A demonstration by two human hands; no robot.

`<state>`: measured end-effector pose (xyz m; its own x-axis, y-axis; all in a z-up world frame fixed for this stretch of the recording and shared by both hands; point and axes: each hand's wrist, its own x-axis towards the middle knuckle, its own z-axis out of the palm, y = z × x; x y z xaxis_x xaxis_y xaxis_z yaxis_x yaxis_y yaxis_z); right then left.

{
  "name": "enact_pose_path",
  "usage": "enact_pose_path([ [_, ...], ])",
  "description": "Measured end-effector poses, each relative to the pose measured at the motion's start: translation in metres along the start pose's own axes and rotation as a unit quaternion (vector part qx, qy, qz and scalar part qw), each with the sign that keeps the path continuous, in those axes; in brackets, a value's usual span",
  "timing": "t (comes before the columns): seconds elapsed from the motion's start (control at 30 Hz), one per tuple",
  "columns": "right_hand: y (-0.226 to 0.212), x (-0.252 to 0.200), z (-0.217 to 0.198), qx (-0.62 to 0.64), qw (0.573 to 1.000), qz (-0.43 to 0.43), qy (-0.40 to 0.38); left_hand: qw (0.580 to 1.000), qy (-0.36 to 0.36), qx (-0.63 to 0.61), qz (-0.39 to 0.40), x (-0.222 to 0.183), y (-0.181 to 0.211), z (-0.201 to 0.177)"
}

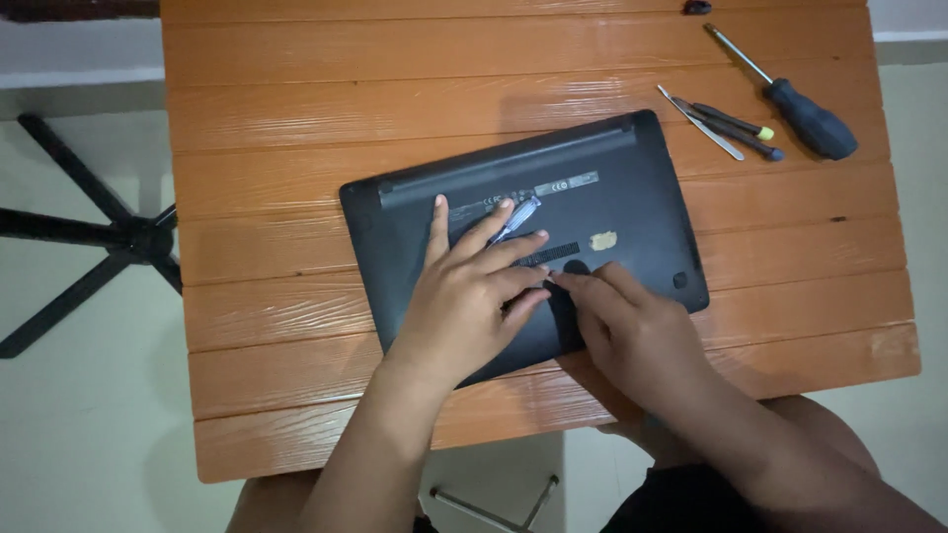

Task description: Removing screws from the bottom of a laptop and prying the case open using a screwdriver.

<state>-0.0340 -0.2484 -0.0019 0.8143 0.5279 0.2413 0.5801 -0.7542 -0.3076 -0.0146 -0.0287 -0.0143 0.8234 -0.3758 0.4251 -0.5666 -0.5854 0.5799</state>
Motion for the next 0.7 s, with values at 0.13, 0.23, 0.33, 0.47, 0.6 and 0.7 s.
enact_pose_path([
  [0.13,0.001,0.003,-0.006,0.137,0.988,0.072,0.024,1.000,-0.006,-0.016,-0.003,0.000,0.000,-0.001],
  [0.23,0.016,0.002,-0.014,0.171,0.970,0.170,0.009,1.000,-0.020,-0.003,-0.009,0.000,0.000,-0.001],
  [0.33,0.049,-0.002,-0.023,0.161,0.937,0.308,0.041,1.000,-0.013,0.018,0.007,-0.002,0.002,0.001],
  [0.47,0.095,-0.007,-0.043,0.139,0.924,0.329,0.135,0.996,-0.021,0.087,0.020,0.002,0.007,0.007],
  [0.6,0.099,-0.016,-0.044,0.109,0.954,0.260,0.105,0.994,-0.019,0.110,-0.004,0.006,0.013,0.013],
  [0.7,0.045,0.004,-0.056,0.124,0.984,0.129,0.005,0.993,-0.036,0.105,-0.023,0.004,0.008,0.016],
])
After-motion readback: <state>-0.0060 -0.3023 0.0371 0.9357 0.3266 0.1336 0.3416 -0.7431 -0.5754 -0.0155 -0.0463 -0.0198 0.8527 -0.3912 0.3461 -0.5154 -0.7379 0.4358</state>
